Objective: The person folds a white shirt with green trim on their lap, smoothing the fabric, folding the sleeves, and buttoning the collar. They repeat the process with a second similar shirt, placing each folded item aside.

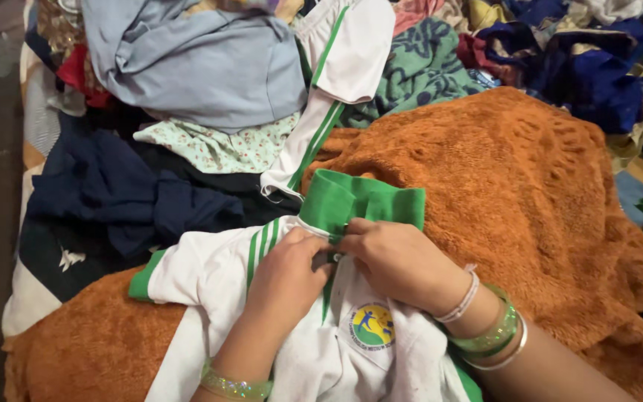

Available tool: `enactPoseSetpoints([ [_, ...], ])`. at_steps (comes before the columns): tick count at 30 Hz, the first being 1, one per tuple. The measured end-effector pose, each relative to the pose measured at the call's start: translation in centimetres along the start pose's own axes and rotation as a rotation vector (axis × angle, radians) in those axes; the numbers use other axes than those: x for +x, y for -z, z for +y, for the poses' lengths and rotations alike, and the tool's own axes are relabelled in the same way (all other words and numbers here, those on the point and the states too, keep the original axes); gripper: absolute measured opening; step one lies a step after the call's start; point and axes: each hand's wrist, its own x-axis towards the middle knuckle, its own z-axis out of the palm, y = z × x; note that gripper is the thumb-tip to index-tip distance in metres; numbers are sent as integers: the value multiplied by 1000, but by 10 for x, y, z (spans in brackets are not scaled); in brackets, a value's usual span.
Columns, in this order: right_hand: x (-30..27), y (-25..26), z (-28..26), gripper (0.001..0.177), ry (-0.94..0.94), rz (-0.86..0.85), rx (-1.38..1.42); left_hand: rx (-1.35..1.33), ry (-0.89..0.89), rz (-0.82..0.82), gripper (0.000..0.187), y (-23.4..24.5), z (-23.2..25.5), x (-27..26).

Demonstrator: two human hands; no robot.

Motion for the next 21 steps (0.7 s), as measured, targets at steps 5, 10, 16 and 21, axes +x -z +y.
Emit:
enactPoseSetpoints([
  [5,2,7,2,15,121,31,119,2,-59,40,25,-3,1,-4],
  [10,0,0,10,12,132,38,115,97,-164,66,16,-17,-7,-4],
  [16,-5,2,12,10,132,8,164,125,-276,113,12,-28,-5,-5],
  [21,-19,6,15,15,325,200,275,-215,-127,73,15,-8,1,-7],
])
